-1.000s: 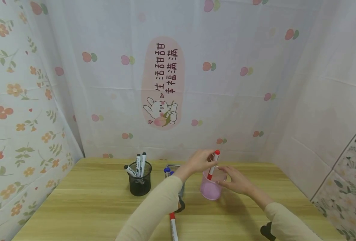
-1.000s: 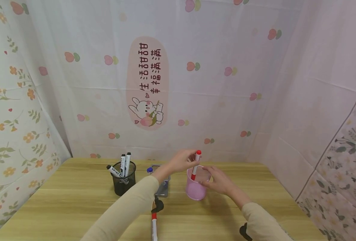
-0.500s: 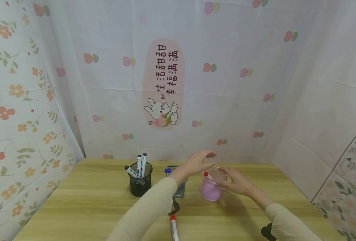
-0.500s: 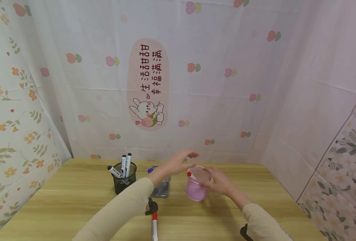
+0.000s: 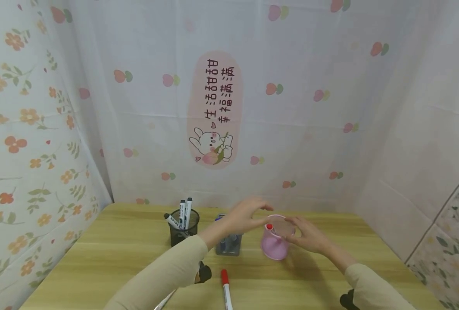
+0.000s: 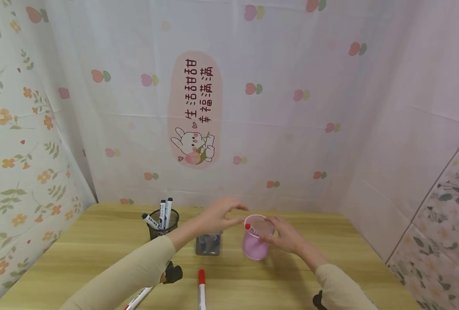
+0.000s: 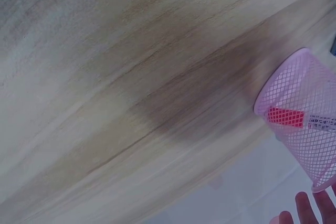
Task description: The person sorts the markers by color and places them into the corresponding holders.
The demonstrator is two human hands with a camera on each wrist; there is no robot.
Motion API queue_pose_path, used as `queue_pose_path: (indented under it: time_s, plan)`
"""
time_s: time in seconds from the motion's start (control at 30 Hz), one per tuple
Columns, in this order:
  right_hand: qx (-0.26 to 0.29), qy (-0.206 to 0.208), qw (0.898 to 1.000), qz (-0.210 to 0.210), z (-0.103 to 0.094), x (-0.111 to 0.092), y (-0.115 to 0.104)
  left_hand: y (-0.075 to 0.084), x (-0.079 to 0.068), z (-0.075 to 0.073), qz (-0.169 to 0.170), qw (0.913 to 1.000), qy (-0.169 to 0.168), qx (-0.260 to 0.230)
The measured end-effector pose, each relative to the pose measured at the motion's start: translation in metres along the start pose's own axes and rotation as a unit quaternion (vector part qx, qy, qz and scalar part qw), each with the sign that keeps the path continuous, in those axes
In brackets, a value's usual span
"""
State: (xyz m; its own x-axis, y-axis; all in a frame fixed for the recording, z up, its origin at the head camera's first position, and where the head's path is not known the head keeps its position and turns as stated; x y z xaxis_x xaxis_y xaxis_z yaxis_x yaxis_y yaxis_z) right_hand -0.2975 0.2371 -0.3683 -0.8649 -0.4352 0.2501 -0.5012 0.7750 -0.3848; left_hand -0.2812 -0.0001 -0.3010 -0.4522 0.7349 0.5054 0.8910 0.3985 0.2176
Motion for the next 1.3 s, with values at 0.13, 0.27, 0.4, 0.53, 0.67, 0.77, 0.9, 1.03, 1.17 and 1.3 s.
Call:
queue_pose_path:
  time_s: [0.13,0.27,0.4,0.53,0.67,0.77,0.9,1.03,1.17,1.3]
  plan:
    - [-0.003,0.003,1.0,-0.005,0.001,-0.001,-0.001,0.009,-0.019,-0.004,0.046,0.9989,-0.006,0.011]
    - [-0.007,0.01,1.0,-0.01,0.001,-0.001,-0.001,0.02,-0.04,-0.007,0.075,0.997,-0.019,0.006]
    - [-0.015,0.009,1.0,-0.01,0.002,0.0,-0.001,0.028,-0.066,-0.009,0.108,0.9926,-0.038,0.04]
    - [-0.018,0.003,1.0,-0.007,0.002,-0.001,-0.001,0.029,-0.093,-0.01,0.158,0.9778,-0.061,0.124]
    - [-0.018,0.001,1.0,-0.004,0.002,-0.001,-0.001,0.025,-0.119,-0.012,0.208,0.9411,-0.075,0.255]
    - [-0.018,0.002,1.0,-0.002,0.002,0.0,-0.001,0.021,-0.136,-0.016,0.24,0.9079,-0.079,0.334]
    - [-0.018,0.002,1.0,0.001,0.001,0.0,-0.002,0.011,-0.156,-0.023,0.256,0.8904,-0.088,0.366]
    - [-0.018,0.001,1.0,0.001,0.001,0.0,-0.002,-0.003,-0.178,-0.026,0.243,0.8878,-0.113,0.374]
    - [-0.019,0.001,1.0,0.004,0.001,-0.001,-0.003,-0.015,-0.202,-0.026,0.218,0.8926,-0.145,0.367]
    - [-0.016,0.003,1.0,0.002,0.0,-0.001,-0.003,-0.022,-0.219,-0.027,0.197,0.8952,-0.181,0.357]
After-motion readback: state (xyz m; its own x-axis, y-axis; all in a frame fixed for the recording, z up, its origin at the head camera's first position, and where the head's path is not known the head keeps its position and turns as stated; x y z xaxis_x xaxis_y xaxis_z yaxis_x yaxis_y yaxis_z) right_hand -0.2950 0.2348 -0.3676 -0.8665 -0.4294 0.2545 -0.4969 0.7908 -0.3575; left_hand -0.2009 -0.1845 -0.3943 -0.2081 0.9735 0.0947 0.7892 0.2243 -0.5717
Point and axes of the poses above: each hand's wrist, its own x-axis towards the middle knuckle, its own z-axis out of the palm, y = z × x, the point moved 1 cm from there along x, towards the middle knuckle, and after that the axes turned 4 degrees about z, right-handed, at the moved point
